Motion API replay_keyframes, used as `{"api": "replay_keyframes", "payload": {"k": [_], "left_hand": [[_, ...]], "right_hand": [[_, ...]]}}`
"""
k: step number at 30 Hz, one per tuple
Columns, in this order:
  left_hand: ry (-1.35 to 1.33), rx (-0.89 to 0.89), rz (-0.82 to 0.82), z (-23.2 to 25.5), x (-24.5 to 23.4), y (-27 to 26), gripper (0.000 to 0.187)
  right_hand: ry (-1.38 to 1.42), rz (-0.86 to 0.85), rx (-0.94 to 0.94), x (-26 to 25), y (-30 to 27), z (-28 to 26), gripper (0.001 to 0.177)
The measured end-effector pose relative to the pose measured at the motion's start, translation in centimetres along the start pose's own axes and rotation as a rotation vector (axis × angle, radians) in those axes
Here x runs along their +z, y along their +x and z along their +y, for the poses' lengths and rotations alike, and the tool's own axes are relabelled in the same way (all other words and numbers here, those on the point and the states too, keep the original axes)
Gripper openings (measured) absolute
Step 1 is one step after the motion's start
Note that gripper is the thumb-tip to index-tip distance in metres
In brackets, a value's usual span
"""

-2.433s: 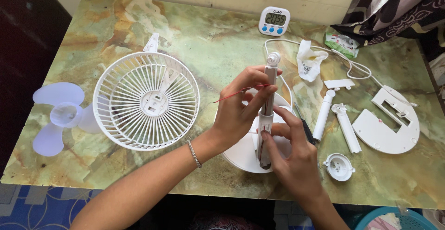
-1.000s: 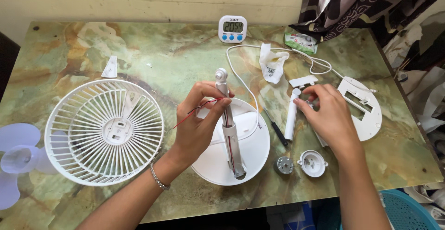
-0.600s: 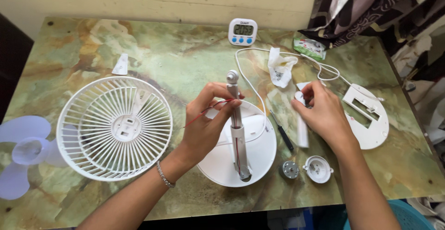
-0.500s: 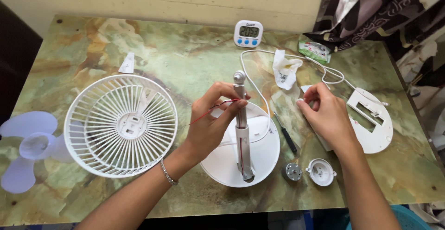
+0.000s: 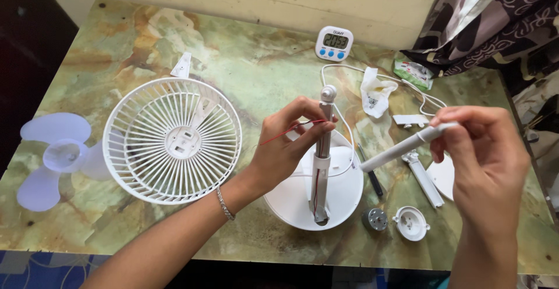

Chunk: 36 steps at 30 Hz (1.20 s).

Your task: The person assembles the neck and stand of a white electric fan on a table. They connect two white plastic tubes, thread red and black wires through the joint, and secure the connection with a screwdriver. The fan blade, cage, and base remain disassembled on the table.

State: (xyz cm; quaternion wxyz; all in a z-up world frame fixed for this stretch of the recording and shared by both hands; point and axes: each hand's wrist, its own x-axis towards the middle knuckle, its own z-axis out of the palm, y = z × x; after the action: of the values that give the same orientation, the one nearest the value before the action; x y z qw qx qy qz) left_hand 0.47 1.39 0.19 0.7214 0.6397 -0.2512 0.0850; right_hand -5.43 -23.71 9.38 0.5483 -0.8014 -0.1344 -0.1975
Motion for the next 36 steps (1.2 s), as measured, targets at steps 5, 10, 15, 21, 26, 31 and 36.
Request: {"api": "replay_keyframes", "payload": {"k": [5,10,15,21,26,31,36], "left_hand": [[-0.005,-0.008,0.0,0.0,0.0,0.2,0.014],[0.016,-0.004,0.006,0.6,0.2,0.6,0.014],[-0.054,-0.089,-0.048,1.8,-0.6,1.2,0.011],[-0.168,-0.146,-0.079,2.7,-0.9,1.7,0.01],[-0.216,-0.153,-0.074,2.3,-0.7,2.1,0.012],[-0.343,-0.244,-0.067,1.8,-0.9,2.1,0.015],[-0.253,-0.293,-0.036,1.6,-1.0,2.5,0.018]], "right_hand": [[0.076,0.005,-0.108,1.9,-0.5,-3.4,0.016],[-0.114,0.028,-0.232,3.6,1.0,-4.6,0.021],[-0.275,-0.04,-0.36,5.2,2.3,-5.5,0.019],[-0.422,-0.122,-0.392,6.3,3.6,-5.9,0.017],[-0.417,-0.205,-0.445,6.2,5.0,-5.3,0.015],[-0.466,-0.25,-0.452,6.1,6.3,-4.8,0.013],[-0.403,-0.287,-0.432,6.5,7.0,-4.1,0.013]]}}
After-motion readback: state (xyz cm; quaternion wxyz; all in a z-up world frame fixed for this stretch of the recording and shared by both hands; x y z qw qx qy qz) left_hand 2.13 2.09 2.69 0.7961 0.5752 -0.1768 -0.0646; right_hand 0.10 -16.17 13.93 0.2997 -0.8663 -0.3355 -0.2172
